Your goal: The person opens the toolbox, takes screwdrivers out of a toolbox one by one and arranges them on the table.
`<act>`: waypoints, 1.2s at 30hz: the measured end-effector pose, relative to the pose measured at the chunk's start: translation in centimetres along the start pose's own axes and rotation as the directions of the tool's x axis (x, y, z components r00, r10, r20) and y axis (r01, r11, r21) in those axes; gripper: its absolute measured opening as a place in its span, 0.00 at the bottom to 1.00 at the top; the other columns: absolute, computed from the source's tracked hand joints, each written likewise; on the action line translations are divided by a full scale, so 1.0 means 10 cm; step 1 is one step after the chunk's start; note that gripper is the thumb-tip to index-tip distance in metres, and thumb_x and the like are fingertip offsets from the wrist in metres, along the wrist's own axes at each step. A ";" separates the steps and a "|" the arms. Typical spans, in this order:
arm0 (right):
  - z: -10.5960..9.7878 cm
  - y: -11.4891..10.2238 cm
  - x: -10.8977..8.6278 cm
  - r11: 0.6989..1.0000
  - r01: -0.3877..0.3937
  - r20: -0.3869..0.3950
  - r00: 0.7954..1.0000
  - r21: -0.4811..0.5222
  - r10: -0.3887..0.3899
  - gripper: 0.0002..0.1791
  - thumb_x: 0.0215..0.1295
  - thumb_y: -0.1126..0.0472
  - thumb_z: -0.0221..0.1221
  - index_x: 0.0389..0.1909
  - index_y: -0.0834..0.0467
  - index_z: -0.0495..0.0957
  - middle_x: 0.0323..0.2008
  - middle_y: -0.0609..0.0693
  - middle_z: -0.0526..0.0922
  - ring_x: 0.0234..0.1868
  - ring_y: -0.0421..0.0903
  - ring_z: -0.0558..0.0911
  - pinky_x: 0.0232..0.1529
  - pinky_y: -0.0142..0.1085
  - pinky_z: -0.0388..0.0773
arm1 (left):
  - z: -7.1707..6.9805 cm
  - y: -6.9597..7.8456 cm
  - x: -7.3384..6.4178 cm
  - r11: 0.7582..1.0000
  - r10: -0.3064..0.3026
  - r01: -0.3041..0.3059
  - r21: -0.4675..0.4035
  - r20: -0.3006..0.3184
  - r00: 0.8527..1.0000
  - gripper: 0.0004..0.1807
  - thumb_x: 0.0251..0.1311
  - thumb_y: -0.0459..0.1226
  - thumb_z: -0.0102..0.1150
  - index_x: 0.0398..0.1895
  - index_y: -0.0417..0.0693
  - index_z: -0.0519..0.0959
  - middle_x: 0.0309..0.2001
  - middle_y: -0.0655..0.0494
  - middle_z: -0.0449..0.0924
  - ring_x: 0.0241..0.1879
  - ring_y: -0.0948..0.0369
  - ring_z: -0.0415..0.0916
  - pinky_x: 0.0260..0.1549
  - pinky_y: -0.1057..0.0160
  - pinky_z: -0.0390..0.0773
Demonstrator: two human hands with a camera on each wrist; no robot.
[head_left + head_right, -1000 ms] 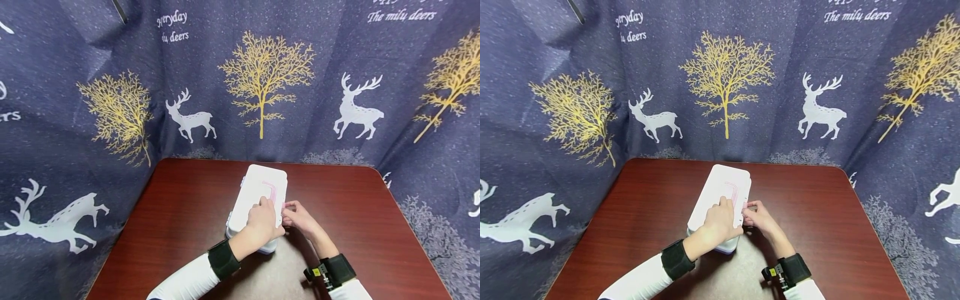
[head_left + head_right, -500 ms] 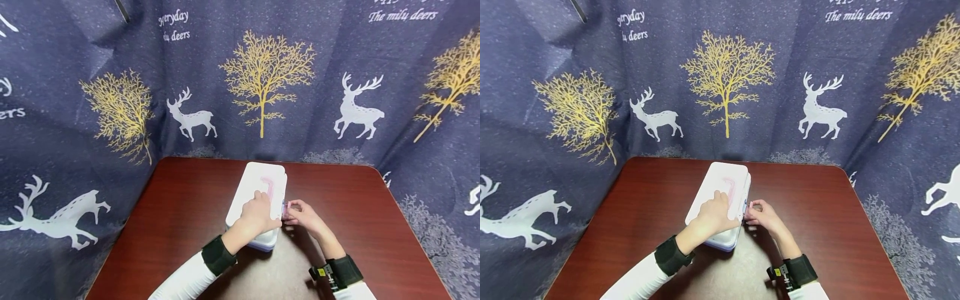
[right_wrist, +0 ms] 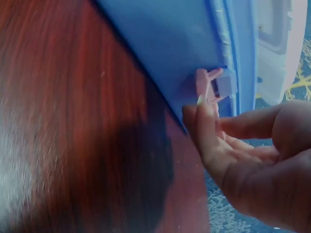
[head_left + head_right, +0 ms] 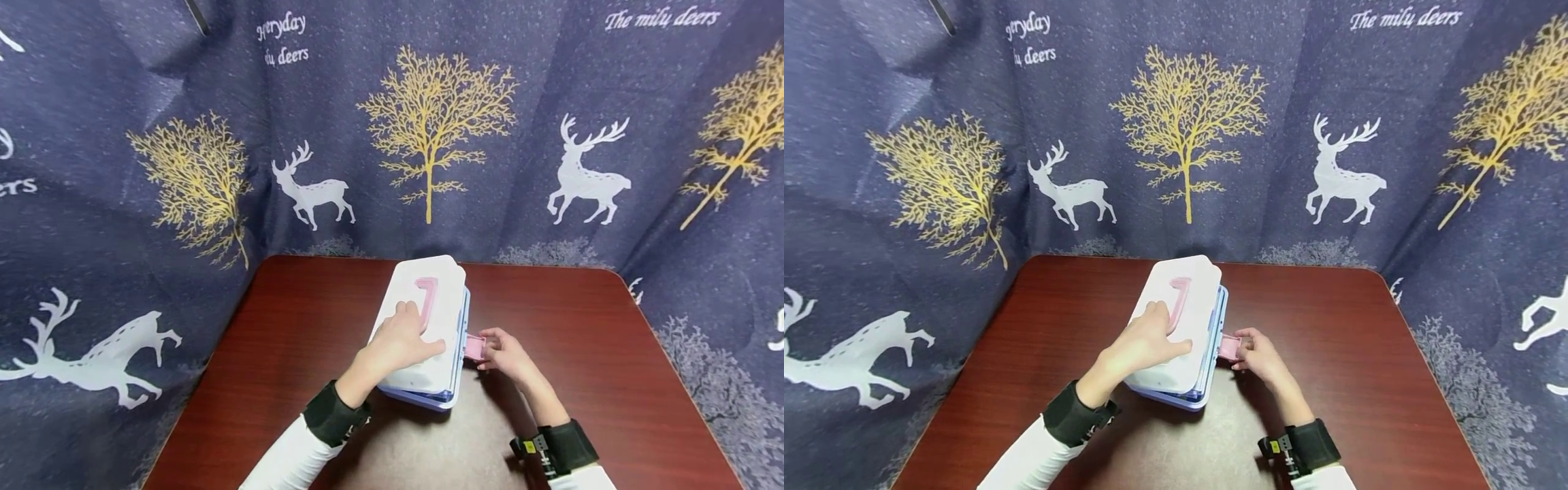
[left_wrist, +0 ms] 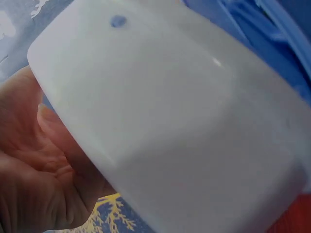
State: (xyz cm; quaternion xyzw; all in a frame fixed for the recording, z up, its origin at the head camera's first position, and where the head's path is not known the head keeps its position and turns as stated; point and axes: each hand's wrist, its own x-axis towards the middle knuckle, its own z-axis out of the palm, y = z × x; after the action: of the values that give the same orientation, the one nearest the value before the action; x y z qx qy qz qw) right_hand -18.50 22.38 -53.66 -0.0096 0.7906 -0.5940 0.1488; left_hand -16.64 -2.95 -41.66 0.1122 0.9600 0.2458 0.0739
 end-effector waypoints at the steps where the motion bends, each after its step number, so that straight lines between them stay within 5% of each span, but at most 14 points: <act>1: 0.00 0.00 0.00 0.998 0.008 -0.030 0.999 -0.066 -0.010 0.22 0.69 0.76 0.52 0.63 0.77 0.66 0.45 0.70 0.81 0.34 0.55 0.84 0.39 0.48 0.88 | -0.02 -0.01 0.00 1.000 0.000 0.000 -0.021 0.005 1.000 0.38 0.54 0.58 0.68 0.52 0.36 0.70 0.43 0.46 0.70 0.32 0.52 0.74 0.35 0.54 0.79; 5: 0.00 -0.01 -0.04 0.930 0.015 -0.173 0.981 -0.368 -0.085 0.17 0.67 0.71 0.58 0.56 0.71 0.74 0.40 0.63 0.85 0.38 0.58 0.86 0.45 0.53 0.84 | -0.08 -0.04 -0.01 0.996 0.003 -0.001 -0.085 0.025 1.000 0.38 0.56 0.57 0.68 0.54 0.33 0.70 0.44 0.45 0.70 0.37 0.52 0.74 0.41 0.53 0.79; 8: 0.02 -0.07 -0.07 0.887 0.020 -0.238 0.960 -0.461 -0.146 0.12 0.70 0.65 0.59 0.51 0.66 0.78 0.39 0.59 0.87 0.44 0.58 0.86 0.51 0.54 0.80 | -0.10 -0.07 -0.01 0.995 0.008 -0.005 -0.103 0.027 1.000 0.39 0.57 0.56 0.68 0.55 0.32 0.69 0.44 0.45 0.70 0.38 0.52 0.73 0.43 0.53 0.78; 13: 0.11 -0.18 -0.08 0.908 0.082 -0.204 0.962 -0.411 -0.179 0.10 0.74 0.61 0.58 0.45 0.64 0.82 0.34 0.54 0.87 0.36 0.51 0.85 0.41 0.43 0.81 | -0.11 -0.11 0.00 0.993 0.012 -0.011 -0.119 0.012 1.000 0.36 0.58 0.55 0.67 0.52 0.34 0.69 0.41 0.47 0.68 0.37 0.52 0.72 0.40 0.55 0.77; 19: 0.20 -0.19 -0.05 0.949 0.036 -0.108 0.991 -0.313 -0.073 0.12 0.73 0.59 0.59 0.46 0.66 0.78 0.27 0.54 0.85 0.26 0.51 0.83 0.25 0.34 0.77 | -0.15 -0.23 0.01 0.980 0.026 -0.024 -0.197 0.005 1.000 0.27 0.58 0.53 0.68 0.41 0.41 0.68 0.36 0.49 0.68 0.32 0.54 0.69 0.31 0.58 0.71; 29: 0.29 -0.17 -0.05 0.965 -0.004 -0.109 0.994 -0.263 -0.026 0.19 0.71 0.59 0.61 0.51 0.72 0.75 0.24 0.54 0.84 0.21 0.56 0.83 0.28 0.50 0.85 | -0.29 -0.52 0.00 0.924 -0.001 -0.001 -0.383 -0.004 1.000 0.20 0.62 0.45 0.69 0.35 0.45 0.68 0.31 0.51 0.67 0.32 0.57 0.66 0.31 0.60 0.66; 36: 0.32 -0.20 -0.05 0.959 0.010 -0.138 0.989 -0.285 -0.051 0.16 0.67 0.64 0.61 0.49 0.72 0.75 0.26 0.52 0.84 0.20 0.49 0.82 0.27 0.47 0.85 | -0.33 -0.68 -0.03 0.873 -0.013 0.023 -0.487 0.023 1.000 0.18 0.67 0.45 0.67 0.41 0.45 0.69 0.36 0.50 0.67 0.38 0.55 0.68 0.36 0.58 0.67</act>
State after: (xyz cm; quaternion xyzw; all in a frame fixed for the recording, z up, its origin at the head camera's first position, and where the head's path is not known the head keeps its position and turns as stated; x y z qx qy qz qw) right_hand -17.54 18.92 -52.50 0.0000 0.8758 -0.4761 0.0795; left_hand -18.18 -10.32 -42.03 0.0834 0.8676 0.4775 0.1112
